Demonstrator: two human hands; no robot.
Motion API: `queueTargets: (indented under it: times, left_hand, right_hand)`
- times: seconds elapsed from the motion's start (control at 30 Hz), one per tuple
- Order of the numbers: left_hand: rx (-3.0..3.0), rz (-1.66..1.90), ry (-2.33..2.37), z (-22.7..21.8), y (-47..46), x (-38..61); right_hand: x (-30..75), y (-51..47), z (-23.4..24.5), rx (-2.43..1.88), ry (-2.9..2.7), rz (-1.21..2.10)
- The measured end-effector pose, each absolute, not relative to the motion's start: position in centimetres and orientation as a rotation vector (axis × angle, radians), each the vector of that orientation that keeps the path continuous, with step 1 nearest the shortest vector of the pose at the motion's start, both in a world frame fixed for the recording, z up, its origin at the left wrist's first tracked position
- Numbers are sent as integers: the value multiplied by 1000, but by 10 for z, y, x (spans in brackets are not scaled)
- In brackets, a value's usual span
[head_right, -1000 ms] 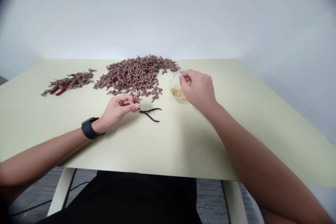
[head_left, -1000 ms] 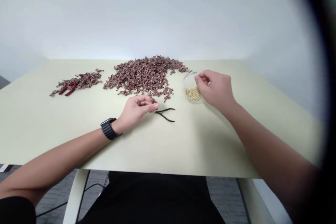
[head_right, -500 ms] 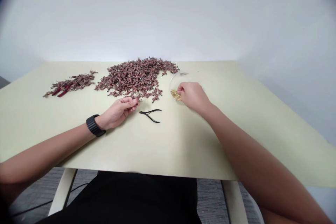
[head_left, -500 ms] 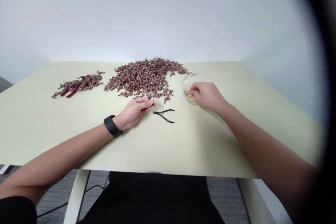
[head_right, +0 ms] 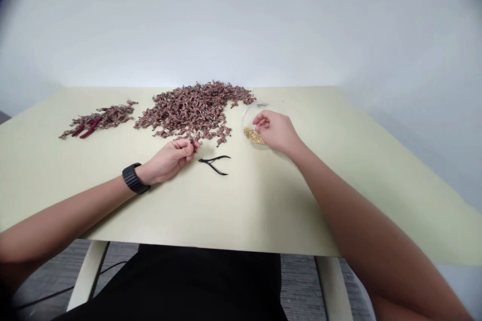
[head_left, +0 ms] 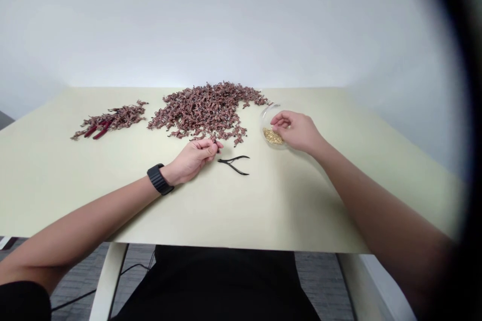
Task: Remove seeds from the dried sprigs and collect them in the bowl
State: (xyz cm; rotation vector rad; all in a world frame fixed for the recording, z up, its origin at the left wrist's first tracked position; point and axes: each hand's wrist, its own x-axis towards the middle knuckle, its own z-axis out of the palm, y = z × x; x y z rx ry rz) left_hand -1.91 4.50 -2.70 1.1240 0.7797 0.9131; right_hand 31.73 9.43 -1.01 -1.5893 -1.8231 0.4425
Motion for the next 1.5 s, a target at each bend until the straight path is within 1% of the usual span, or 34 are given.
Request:
queueTargets:
  times: [0.2, 0.3, 0.4, 0.47, 0.53, 0.63, 0.77, 1.13, 1.3, 1.5]
  left_hand:
    - [1153, 901, 782, -26, 42, -17]
    - [1151, 907, 803, -25, 43, -18]
    - [1149, 913, 813, -22, 42, -18]
    - [1146, 900, 801, -20, 39, -16]
    - [1136, 866, 775, -16, 35, -14]
    - [1131, 805, 729, -10, 27, -11]
    - [1134, 775, 681, -6, 20, -8]
    - [1090, 759, 676, -6, 18, -6]
    - [1065, 754, 652, -5, 16, -5]
    - [1016, 760, 661, -4, 15, -4]
  right_hand:
    - [318, 96, -12, -1611, -1809, 442]
    - [317, 94, -10, -1592, -1797, 388]
    - [310, 85, 0, -1483, -1686, 240]
    - [298, 73, 10, -1354, -1594, 205]
    - [279, 55, 18, -1193, -1584, 324]
    - [247, 25, 22, -1025, -1717, 586]
    - [223, 5, 15, -1090, -1780, 624]
    - [219, 10, -3, -1091, -1785, 663]
    - [217, 8, -4, -1124, -1815, 596]
    - [213, 8, -5, -1091, -1900, 421]
